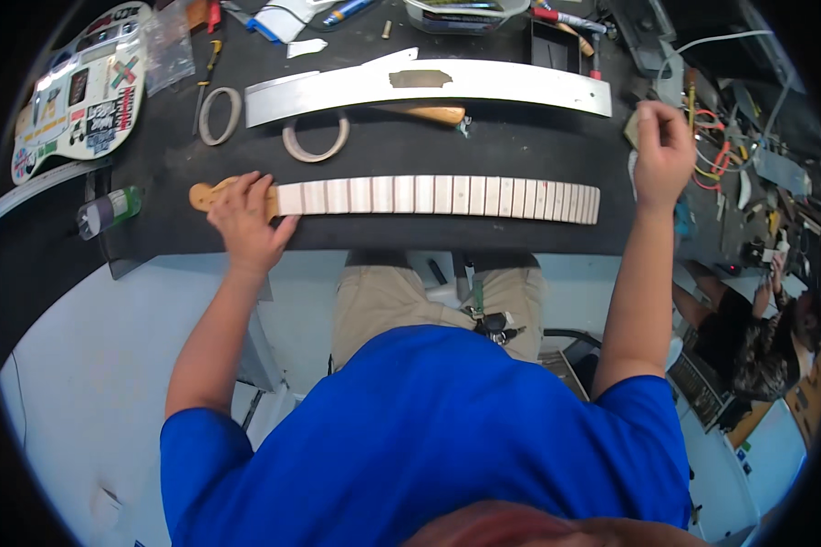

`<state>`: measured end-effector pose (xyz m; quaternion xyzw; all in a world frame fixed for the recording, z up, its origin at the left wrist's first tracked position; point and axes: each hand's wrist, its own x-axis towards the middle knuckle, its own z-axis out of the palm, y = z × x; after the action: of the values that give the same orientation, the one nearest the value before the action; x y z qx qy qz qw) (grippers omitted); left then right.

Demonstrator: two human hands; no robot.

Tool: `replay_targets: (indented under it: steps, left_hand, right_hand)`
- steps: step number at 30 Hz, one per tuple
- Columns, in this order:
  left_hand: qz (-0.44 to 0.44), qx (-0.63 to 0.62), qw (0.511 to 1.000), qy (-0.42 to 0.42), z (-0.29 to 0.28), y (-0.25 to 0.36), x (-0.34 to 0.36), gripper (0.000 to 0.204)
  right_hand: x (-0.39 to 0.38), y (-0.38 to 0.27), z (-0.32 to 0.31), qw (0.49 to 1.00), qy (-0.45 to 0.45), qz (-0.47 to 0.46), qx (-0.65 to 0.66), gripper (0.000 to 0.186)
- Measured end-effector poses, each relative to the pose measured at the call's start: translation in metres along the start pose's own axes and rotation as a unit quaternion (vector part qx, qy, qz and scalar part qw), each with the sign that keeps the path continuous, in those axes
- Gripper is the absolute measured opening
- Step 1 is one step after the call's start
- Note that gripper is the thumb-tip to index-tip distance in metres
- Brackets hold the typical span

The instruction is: The person marks a fretboard with a red pen, places the neck into a long wooden guide, and sands the surface using a sanding block.

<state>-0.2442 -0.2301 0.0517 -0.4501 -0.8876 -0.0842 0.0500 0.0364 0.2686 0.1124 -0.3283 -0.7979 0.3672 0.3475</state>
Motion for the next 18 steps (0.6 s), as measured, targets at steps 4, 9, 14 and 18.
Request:
replay_targets:
  steps: [4,9,14,18]
  left_hand:
    - [-0.019,0.004,1.000,-0.018,-0.009,0.006,0.001,0.067]
    - [-0.034,-0.107,0.992,-0.060,-0.017,-0.001,0.001,0.068]
    - [0.003,-0.185,0.983,0.008,-0.064,0.040,0.087,0.059]
    - [0.141,-0.214,0.966,-0.043,-0.056,0.083,0.168,0.065]
  right_hand:
    - [-0.073,-0.089,-0.008,0.983,-0.153,0.027,-0.093,0.009]
    - [-0.205,-0.161,-0.028,0.902,-0.383,0.052,-0.192,0.012]
    - [-0.323,-0.169,-0.046,0.908,-0.243,0.323,-0.112,0.016]
    - [-0.379,-0.133,-0.075,0.881,-0.227,0.373,-0.181,0.018]
